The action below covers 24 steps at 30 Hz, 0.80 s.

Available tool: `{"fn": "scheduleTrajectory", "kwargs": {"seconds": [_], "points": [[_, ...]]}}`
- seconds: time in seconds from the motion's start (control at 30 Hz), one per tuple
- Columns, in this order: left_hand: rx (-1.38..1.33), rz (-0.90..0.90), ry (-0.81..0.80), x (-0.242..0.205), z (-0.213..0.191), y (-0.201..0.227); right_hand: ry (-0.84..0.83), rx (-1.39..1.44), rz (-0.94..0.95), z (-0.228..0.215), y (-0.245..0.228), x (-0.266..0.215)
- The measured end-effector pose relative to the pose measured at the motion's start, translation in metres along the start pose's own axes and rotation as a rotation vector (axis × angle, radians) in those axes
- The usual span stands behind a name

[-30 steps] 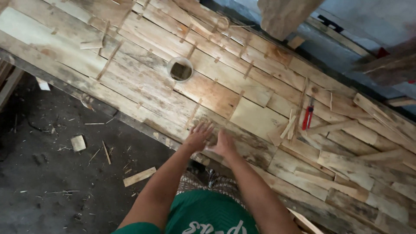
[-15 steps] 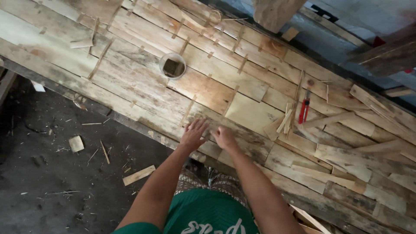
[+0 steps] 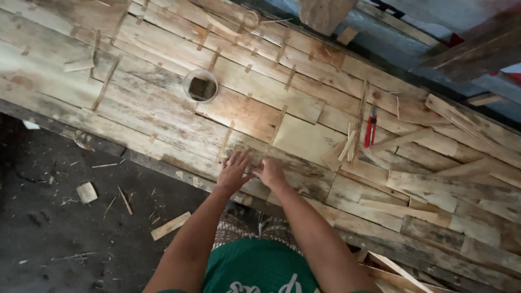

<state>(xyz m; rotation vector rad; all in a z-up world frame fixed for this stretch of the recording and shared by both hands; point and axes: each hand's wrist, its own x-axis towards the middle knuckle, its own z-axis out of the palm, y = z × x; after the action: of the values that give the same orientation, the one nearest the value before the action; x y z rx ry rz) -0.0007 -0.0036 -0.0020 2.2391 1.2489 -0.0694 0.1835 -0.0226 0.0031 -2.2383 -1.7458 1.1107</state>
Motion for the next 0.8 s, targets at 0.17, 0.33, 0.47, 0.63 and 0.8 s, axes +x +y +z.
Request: {"fn": "scheduleTrajectory", "kwargs": {"seconds": [0.17,0.33,0.47,0.63,0.8], "points": [[0.006,0.016,-0.013,0.001,0.002,-0.002,0.047,-0.075,-0.036,0.018,0.017,0.007],[0.015,0.024,-0.010,0.001,0.004,-0.005,0.064,-0.133,0.001,0.033,0.027,0.018],[-0.007,0.056,0.006,-0.002,0.007,-0.012,0.050,-0.091,-0.042,0.026,0.025,0.014],[0.024,0.067,-0.054,-0.001,0.002,-0.015,0.130,0.019,-0.050,0.049,0.044,0.028],[0.015,0.074,-0.110,0.009,0.013,-0.023,0.114,-0.200,-0.050,0.046,0.048,0.029]]}}
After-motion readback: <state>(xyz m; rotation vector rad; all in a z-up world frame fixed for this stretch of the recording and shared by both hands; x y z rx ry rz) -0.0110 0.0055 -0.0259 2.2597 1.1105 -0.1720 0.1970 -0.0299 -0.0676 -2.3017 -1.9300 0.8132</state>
